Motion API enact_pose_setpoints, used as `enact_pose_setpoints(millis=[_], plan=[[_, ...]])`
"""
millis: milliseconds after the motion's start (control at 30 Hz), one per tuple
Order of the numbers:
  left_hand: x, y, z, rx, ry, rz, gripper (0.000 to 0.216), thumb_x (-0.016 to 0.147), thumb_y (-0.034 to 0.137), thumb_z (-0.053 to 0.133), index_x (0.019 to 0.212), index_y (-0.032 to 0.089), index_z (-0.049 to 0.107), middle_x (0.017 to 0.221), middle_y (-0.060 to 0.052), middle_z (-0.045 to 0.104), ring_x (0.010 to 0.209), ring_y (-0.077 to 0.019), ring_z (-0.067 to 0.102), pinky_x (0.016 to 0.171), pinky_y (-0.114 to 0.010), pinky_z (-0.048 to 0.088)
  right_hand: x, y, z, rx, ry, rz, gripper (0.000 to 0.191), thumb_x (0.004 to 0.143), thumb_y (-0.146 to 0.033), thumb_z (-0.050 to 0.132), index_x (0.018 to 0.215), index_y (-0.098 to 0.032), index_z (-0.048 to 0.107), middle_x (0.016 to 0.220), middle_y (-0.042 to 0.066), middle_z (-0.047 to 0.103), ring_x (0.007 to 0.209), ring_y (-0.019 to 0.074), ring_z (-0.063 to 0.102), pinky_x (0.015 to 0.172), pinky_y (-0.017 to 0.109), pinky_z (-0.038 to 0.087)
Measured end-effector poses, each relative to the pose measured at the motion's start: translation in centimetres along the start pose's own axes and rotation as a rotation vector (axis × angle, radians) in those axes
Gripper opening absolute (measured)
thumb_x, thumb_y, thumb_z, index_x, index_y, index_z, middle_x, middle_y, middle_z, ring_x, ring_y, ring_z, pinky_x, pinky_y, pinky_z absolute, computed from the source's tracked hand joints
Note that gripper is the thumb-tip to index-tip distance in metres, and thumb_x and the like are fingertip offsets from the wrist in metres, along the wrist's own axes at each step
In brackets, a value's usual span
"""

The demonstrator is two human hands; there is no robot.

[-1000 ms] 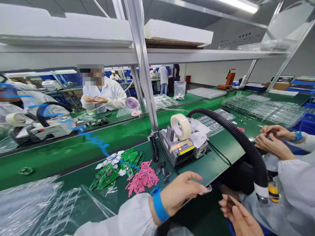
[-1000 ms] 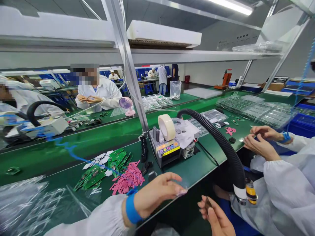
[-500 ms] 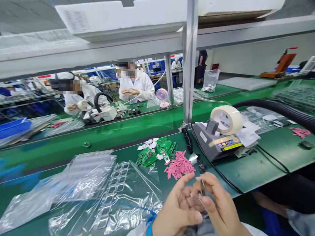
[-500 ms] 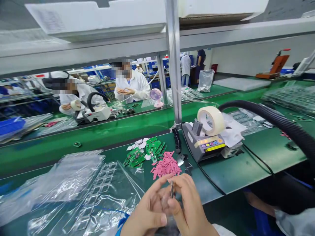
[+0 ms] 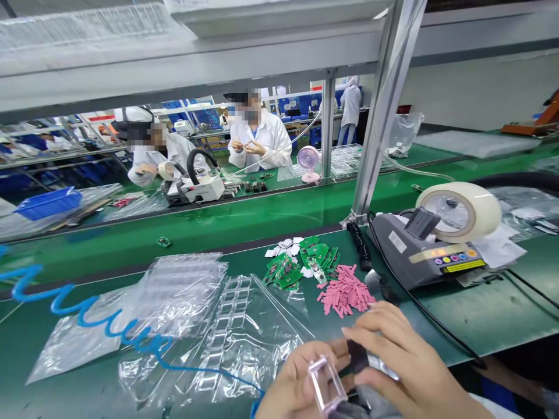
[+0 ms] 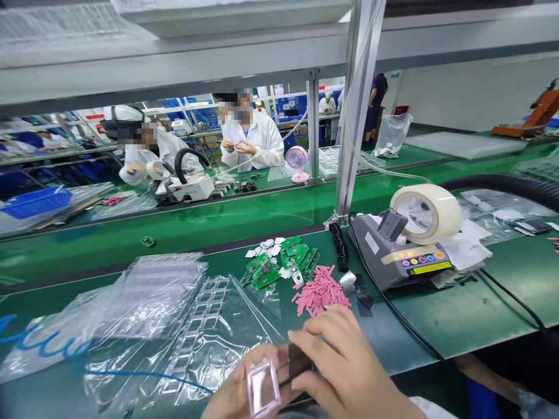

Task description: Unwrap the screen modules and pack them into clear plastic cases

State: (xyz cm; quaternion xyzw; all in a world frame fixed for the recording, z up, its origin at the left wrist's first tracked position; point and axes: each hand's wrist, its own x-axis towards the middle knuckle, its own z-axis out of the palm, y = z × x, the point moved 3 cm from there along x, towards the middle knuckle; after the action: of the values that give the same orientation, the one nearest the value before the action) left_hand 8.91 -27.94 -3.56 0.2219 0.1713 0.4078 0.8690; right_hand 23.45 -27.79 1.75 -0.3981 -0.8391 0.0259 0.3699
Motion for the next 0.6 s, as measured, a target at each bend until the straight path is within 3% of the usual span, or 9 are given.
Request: enact_pose_setpoints(millis=[67, 167, 267, 400, 500, 600], plan=[[-0.3, 0.3, 0.5, 0.042, -0.026, 0.009, 0.031, 0.055, 0.041, 0.08, 0.078, 0.021, 0.072, 0.091, -0.005, 0.064, 0.085, -0.0156, 0.057, 0.074, -0.026, 0.041, 0.4, -0.2, -0.2, -0.022, -0.094, -0.088, 0.021, 0.087, -0.034, 0.055, 0.1, -0.019, 0.06, 0.083, 0.002, 0.068, 0.077, 0.0172, 0.063, 0.079, 0.034, 0.049], [-0.3, 0.4, 1.0, 0.139, -0.038, 0.054, 0.031, 0.055, 0.049, 0.078, 0.074, 0.025, 0.073, 0.093, -0.005, 0.066, 0.089, -0.0191, 0.058, 0.074, -0.029, 0.042, 0.9, -0.7, -0.3, -0.023, -0.111, -0.166, 0.021, 0.085, -0.033, 0.057, 0.1, -0.019, 0.061, 0.081, 0.002, 0.069, 0.075, 0.0174, 0.063, 0.084, 0.038, 0.048], [-0.3, 0.5, 1.0, 0.186, -0.046, 0.076, 0.03, 0.054, 0.052, 0.076, 0.071, 0.027, 0.074, 0.099, -0.006, 0.067, 0.096, -0.0258, 0.059, 0.081, -0.037, 0.042, 1.2, -1.0, -0.4, 0.01, -0.118, -0.093, 0.016, 0.087, -0.031, 0.055, 0.099, -0.021, 0.06, 0.083, 0.001, 0.07, 0.077, 0.0167, 0.063, 0.084, 0.037, 0.049], [-0.6, 1.0, 0.8, 0.236, -0.057, 0.093, 0.022, 0.057, 0.044, 0.078, 0.074, 0.029, 0.076, 0.109, -0.006, 0.066, 0.105, -0.0282, 0.057, 0.094, -0.044, 0.037, 1.2, -0.7, -0.9, 0.218, 0.037, 0.038, 0.025, 0.089, -0.045, 0.047, 0.089, -0.022, 0.056, 0.08, 0.002, 0.067, 0.078, 0.0148, 0.063, 0.072, 0.028, 0.053], [-1.0, 1.2, 1.2, 0.328, -0.071, 0.114, 0.024, 0.061, 0.045, 0.075, 0.077, 0.027, 0.077, 0.112, -0.009, 0.066, 0.105, -0.0295, 0.058, 0.099, -0.047, 0.034, 1.0, -0.4, -0.9, 0.22, 0.144, 0.06, 0.021, 0.091, -0.036, 0.048, 0.077, -0.022, 0.053, 0.069, 0.0, 0.06, 0.069, 0.0133, 0.059, 0.067, 0.027, 0.051], [-1.2, 1.4, 1.9, 0.375, -0.094, 0.202, 0.03, 0.067, 0.053, 0.067, 0.082, 0.029, 0.076, 0.116, -0.008, 0.065, 0.112, -0.0294, 0.055, 0.102, -0.045, 0.033, 0.7, -0.5, -0.5, 0.165, 0.132, 0.06, 0.019, 0.09, -0.029, 0.05, 0.074, -0.02, 0.052, 0.068, -0.001, 0.057, 0.067, 0.0124, 0.055, 0.07, 0.029, 0.048]])
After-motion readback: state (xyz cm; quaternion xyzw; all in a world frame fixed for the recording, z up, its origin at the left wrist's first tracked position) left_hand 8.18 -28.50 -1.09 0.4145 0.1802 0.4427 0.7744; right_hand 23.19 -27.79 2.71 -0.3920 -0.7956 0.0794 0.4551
